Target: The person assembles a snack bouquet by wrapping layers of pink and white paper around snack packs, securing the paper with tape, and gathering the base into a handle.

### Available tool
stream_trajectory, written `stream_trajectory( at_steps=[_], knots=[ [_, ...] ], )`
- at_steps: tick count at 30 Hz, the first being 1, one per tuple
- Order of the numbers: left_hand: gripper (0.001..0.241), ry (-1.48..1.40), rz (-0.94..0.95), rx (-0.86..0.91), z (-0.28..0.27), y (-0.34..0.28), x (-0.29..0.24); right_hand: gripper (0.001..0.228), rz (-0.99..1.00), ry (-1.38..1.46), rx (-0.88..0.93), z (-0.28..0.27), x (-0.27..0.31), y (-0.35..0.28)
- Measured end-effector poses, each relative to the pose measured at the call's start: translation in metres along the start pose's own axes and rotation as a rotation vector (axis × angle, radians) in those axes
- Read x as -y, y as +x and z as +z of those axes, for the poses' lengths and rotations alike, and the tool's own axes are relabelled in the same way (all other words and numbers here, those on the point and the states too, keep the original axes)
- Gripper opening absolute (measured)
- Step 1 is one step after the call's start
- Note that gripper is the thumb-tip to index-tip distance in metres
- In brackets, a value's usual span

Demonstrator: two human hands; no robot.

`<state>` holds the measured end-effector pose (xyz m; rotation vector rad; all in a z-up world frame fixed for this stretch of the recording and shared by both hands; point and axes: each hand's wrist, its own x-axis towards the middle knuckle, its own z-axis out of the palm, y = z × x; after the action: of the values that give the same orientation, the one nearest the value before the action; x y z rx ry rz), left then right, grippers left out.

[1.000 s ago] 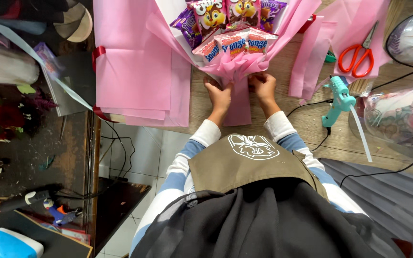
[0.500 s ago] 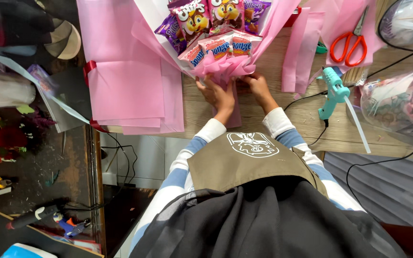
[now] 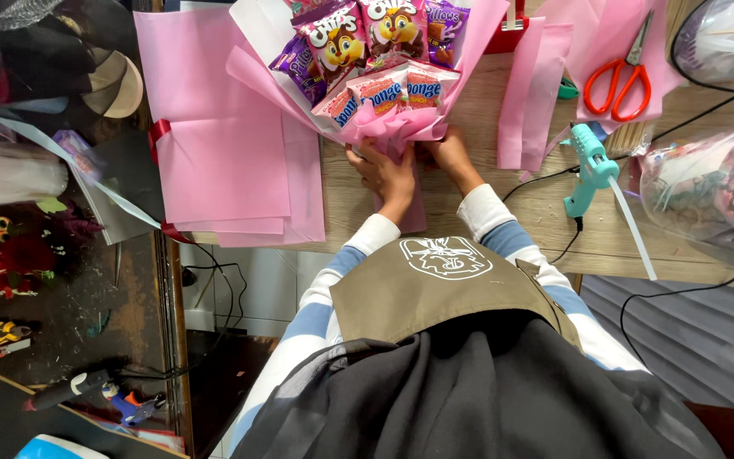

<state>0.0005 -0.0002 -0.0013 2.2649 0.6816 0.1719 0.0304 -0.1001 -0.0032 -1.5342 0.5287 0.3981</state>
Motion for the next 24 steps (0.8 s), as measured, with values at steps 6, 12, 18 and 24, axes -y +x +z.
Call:
stream_trajectory(
  at_steps=[6, 12, 18, 24],
  knots=[
    [0.081, -0.251, 0.151, -0.055, -0.004, 0.000, 0.011, 0.017, -0.079, 0.033, -0.162, 0.009, -0.015, 0.001],
    [0.093, -0.674, -0.070, 0.067, -0.007, 0.003, 0.029, 0.015, -0.281, 0.028, -0.363, 0.021, -0.037, -0.011],
    [0.086, -0.788, -0.136, 0.148, 0.000, 0.007, 0.049, 0.026, -0.483, -0.085, -0.389, 0.029, -0.048, -0.029],
    [0.068, -0.630, -0.050, 0.124, 0.000, 0.010, 0.056, 0.037, -0.632, -0.361, -0.443, 0.045, -0.046, -0.038]
  ],
)
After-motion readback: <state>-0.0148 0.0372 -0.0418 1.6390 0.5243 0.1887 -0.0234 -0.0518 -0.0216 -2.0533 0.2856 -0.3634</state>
